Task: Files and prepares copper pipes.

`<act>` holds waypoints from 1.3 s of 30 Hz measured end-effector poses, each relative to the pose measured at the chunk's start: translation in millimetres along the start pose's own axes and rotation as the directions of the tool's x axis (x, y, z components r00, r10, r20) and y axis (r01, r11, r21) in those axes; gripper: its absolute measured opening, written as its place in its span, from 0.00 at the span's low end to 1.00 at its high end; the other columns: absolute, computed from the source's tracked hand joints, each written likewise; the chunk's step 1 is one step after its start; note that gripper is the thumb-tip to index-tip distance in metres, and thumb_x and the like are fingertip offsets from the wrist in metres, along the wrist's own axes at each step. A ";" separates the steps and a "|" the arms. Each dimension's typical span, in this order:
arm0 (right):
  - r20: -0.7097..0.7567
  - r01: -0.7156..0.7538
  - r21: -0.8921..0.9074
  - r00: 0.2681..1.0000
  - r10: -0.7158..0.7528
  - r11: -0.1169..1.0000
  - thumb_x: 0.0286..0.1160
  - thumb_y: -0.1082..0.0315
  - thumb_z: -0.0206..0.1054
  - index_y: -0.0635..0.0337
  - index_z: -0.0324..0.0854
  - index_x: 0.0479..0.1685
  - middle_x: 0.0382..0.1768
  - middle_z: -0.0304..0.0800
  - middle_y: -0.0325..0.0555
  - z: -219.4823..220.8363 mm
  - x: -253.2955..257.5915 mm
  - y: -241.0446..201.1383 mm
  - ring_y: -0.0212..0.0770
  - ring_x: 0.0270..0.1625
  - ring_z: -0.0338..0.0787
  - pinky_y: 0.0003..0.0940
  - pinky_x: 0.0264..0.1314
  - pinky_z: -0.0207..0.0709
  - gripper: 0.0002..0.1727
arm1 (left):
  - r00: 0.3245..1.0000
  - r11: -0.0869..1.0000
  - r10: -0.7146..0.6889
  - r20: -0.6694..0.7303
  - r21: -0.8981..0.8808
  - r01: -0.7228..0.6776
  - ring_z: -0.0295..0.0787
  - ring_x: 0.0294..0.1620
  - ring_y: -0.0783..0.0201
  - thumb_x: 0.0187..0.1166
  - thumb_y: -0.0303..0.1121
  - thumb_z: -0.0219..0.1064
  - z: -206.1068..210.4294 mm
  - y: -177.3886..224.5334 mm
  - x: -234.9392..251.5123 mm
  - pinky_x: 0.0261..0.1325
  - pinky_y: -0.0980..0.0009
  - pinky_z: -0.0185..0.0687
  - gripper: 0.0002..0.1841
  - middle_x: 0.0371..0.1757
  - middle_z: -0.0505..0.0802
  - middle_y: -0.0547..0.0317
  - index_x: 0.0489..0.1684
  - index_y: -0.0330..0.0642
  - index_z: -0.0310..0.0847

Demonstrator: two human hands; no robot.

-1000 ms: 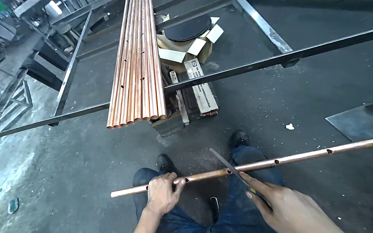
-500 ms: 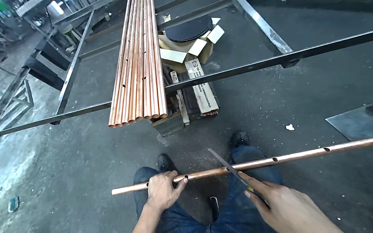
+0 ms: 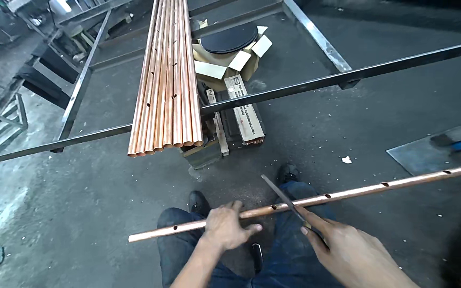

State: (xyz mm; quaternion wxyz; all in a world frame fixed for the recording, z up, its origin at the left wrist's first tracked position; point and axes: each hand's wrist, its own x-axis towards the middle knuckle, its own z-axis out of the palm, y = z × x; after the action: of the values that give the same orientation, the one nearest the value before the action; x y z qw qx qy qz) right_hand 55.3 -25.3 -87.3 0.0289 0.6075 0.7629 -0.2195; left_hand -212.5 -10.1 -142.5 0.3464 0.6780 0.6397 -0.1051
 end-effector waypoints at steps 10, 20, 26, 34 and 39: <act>0.096 0.110 0.081 0.988 -0.118 0.991 0.86 0.50 0.59 0.35 0.70 0.89 0.45 0.94 0.55 -9.5 -16.8 -3.4 0.58 0.36 0.93 0.62 0.35 0.84 0.31 | 0.980 0.956 -0.184 0.077 0.247 0.160 0.92 0.60 0.44 0.81 0.51 0.61 -20.3 -14.8 -0.7 0.62 0.39 0.84 0.20 0.54 0.95 0.47 0.52 0.46 0.89; 0.220 0.207 0.126 0.948 -0.230 0.970 0.87 0.51 0.59 0.40 0.68 0.90 0.50 0.93 0.59 -6.8 -24.8 -16.7 0.61 0.40 0.94 0.62 0.39 0.85 0.31 | 0.938 0.929 -0.333 0.097 0.201 0.310 0.93 0.60 0.46 0.74 0.57 0.63 -14.8 -36.5 -15.6 0.59 0.40 0.85 0.25 0.56 0.95 0.49 0.52 0.46 0.89; 0.205 0.207 0.092 0.953 -0.222 0.974 0.90 0.50 0.54 0.37 0.68 0.90 0.47 0.92 0.59 1.5 -26.1 -24.8 0.59 0.37 0.93 0.60 0.36 0.85 0.29 | 0.899 0.947 -0.319 0.300 0.148 0.287 0.93 0.53 0.43 0.72 0.64 0.63 -33.4 -44.4 -2.6 0.50 0.34 0.85 0.29 0.47 0.94 0.46 0.39 0.43 0.87; 0.216 0.178 0.189 0.952 -0.218 0.966 0.91 0.52 0.56 0.47 0.65 0.92 0.48 0.94 0.61 -1.6 -28.7 -22.9 0.61 0.41 0.94 0.60 0.44 0.87 0.31 | 0.892 0.926 -0.372 0.255 0.163 0.340 0.93 0.55 0.44 0.69 0.56 0.66 -31.2 -36.8 -4.5 0.50 0.36 0.86 0.23 0.49 0.94 0.46 0.41 0.43 0.87; 0.348 0.019 0.286 0.929 -0.122 0.958 0.93 0.56 0.50 0.53 0.66 0.89 0.53 0.90 0.63 -12.5 -44.0 -22.7 0.61 0.43 0.93 0.61 0.48 0.86 0.28 | 0.936 0.937 -0.335 0.113 0.148 0.317 0.93 0.57 0.45 0.74 0.54 0.65 -20.6 -22.5 -9.7 0.56 0.40 0.86 0.22 0.51 0.95 0.48 0.45 0.43 0.88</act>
State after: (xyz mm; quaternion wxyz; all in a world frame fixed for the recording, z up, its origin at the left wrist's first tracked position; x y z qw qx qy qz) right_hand 48.2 -64.6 -55.6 0.0758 0.5266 0.7275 -0.4333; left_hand -241.4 -6.6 -129.1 0.3229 0.5743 0.7103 -0.2478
